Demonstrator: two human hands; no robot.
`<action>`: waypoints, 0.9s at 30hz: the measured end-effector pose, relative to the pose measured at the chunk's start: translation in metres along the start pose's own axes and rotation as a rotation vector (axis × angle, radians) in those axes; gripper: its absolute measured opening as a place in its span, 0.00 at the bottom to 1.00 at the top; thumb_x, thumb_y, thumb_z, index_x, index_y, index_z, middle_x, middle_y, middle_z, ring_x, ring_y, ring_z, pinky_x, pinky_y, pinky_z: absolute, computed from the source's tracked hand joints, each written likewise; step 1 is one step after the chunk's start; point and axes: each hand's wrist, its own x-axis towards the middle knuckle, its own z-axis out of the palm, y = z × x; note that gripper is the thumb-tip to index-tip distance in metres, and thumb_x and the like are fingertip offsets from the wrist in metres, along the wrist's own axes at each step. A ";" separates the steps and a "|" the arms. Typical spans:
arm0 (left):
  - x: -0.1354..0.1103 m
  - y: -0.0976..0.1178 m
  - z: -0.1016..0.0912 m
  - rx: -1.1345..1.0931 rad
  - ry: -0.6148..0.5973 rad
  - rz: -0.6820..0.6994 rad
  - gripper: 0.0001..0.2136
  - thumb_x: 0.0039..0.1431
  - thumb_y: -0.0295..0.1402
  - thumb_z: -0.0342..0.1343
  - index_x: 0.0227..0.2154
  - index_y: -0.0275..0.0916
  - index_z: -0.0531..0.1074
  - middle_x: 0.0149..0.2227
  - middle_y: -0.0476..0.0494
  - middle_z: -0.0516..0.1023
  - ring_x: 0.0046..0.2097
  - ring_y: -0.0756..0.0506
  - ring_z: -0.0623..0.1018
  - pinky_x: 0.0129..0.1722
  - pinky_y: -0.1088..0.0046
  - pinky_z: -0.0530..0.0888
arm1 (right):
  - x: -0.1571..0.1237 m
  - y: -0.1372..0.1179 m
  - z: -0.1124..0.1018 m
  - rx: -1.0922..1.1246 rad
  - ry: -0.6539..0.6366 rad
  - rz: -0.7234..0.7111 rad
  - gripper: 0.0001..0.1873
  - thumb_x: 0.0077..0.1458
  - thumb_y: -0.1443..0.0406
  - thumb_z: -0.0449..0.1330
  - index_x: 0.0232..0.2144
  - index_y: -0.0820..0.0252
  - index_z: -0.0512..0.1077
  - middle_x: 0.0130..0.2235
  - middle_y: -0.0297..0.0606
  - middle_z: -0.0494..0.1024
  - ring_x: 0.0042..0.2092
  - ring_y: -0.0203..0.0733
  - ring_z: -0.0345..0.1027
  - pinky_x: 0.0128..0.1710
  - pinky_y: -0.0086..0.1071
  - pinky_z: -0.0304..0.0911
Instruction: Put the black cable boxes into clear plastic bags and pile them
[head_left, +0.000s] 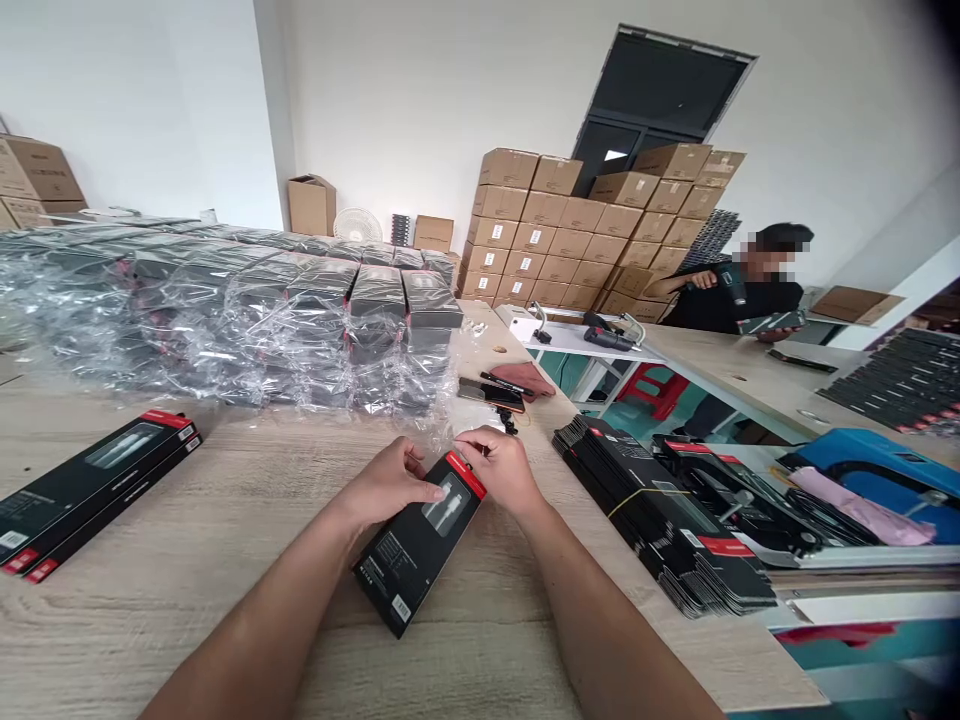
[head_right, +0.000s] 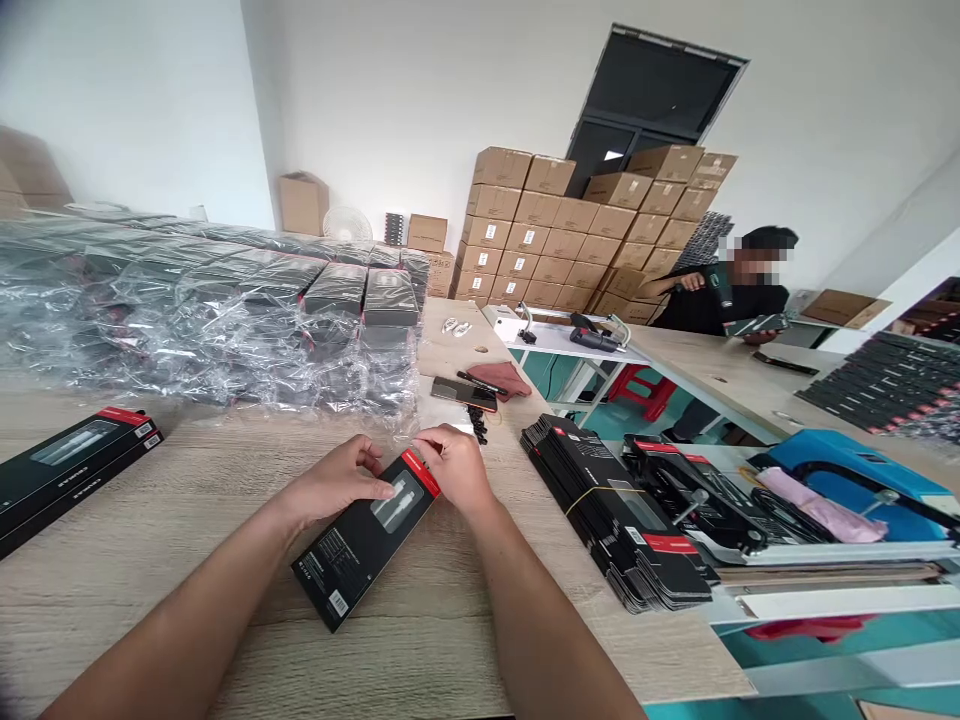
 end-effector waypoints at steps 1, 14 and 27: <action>0.001 0.000 0.001 0.023 0.036 0.012 0.26 0.36 0.34 0.68 0.41 0.37 0.66 0.37 0.46 0.74 0.35 0.46 0.74 0.32 0.73 0.67 | 0.000 0.000 0.000 -0.009 0.010 -0.004 0.08 0.56 0.64 0.57 0.31 0.55 0.77 0.32 0.36 0.80 0.33 0.40 0.73 0.35 0.32 0.66; 0.003 0.001 0.013 0.145 0.176 0.165 0.26 0.49 0.34 0.59 0.53 0.42 0.66 0.45 0.42 0.76 0.31 0.49 0.75 0.34 0.72 0.71 | -0.001 -0.006 -0.002 -0.204 0.052 -0.132 0.11 0.60 0.63 0.54 0.35 0.55 0.77 0.31 0.38 0.74 0.34 0.40 0.69 0.36 0.32 0.64; 0.019 -0.015 0.012 0.064 0.095 0.230 0.22 0.53 0.30 0.53 0.53 0.38 0.70 0.50 0.42 0.77 0.44 0.43 0.78 0.45 0.69 0.71 | 0.000 -0.002 -0.003 -0.395 0.046 -0.052 0.10 0.54 0.69 0.56 0.37 0.55 0.75 0.35 0.39 0.74 0.37 0.42 0.69 0.37 0.31 0.62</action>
